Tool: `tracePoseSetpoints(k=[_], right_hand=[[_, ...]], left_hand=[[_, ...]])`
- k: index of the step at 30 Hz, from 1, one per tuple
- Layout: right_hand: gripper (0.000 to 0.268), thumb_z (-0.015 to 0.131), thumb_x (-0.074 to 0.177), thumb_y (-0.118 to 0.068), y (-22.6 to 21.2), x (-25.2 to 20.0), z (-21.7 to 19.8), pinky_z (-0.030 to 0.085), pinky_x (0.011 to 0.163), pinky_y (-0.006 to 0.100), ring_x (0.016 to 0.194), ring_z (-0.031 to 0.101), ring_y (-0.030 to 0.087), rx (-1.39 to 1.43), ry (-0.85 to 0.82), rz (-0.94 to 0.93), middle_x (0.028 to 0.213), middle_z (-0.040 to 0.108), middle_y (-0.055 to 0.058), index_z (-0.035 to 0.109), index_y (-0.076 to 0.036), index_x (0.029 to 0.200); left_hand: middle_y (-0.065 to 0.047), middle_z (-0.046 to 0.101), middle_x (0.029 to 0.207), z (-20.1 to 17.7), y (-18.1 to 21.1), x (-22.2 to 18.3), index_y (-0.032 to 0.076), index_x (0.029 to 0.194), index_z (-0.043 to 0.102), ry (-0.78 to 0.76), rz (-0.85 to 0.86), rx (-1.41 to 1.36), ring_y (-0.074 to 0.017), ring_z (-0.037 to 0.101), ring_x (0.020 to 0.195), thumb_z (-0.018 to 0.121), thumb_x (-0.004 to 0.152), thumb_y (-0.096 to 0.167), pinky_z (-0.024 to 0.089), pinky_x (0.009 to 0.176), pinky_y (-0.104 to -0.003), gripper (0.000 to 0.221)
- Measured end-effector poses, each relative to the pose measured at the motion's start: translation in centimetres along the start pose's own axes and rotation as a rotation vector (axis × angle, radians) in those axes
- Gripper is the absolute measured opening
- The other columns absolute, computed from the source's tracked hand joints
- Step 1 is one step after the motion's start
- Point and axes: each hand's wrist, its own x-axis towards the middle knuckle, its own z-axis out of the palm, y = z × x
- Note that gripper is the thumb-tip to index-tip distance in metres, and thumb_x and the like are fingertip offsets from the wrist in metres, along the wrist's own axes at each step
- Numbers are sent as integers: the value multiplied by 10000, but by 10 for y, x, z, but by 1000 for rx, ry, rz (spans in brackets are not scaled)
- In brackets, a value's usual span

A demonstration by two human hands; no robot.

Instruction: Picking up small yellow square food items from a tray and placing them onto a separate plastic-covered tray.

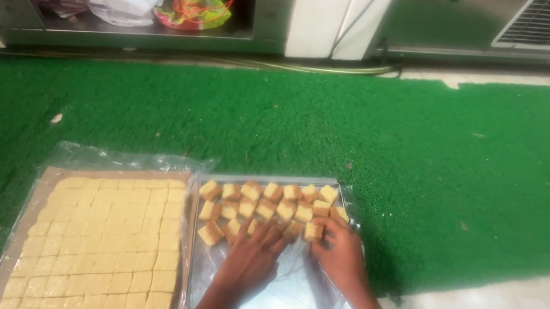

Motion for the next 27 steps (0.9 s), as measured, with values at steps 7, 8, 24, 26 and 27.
tracePoseSetpoints(k=[7,8,24,26,27], right_hand=[[366,766,786,-11,-11,-3,2,637,875,318,1022,769,207,-101,37,53,1174,745,74,732,-103,1139],[366,766,786,-11,-12,-3,3,637,875,318,1022,769,207,-102,37,53,1174,745,74,732,-103,1139],[355,807,787,-77,-8,-3,11,633,848,302,1003,778,199,-118,117,55,1121,776,87,731,-94,1133],[368,808,785,-79,-11,-4,10,632,859,302,1007,778,199,-118,119,61,1115,780,89,728,-96,1143],[394,831,768,-103,-16,-5,9,623,867,309,1001,770,200,-133,138,74,1098,779,91,722,-95,1147]], left_hand=[[-92,427,1557,2,-3,-1,151,1446,493,49,41,-15,-268,316,1465,504,846,64,143,1190,-590,606],[-92,427,1557,-1,-1,-1,151,1446,493,49,40,-16,-268,316,1465,504,846,64,143,1190,-590,606],[-85,436,1552,-2,-3,1,138,1490,442,47,22,-18,-249,308,1479,534,849,92,171,1198,-573,649],[-94,431,1556,-3,-5,2,120,1499,416,60,5,-29,-251,318,1472,531,861,108,170,1193,-569,648],[-104,429,1550,-7,-6,3,107,1506,387,82,-53,-52,-256,329,1457,527,892,151,161,1185,-571,631]])
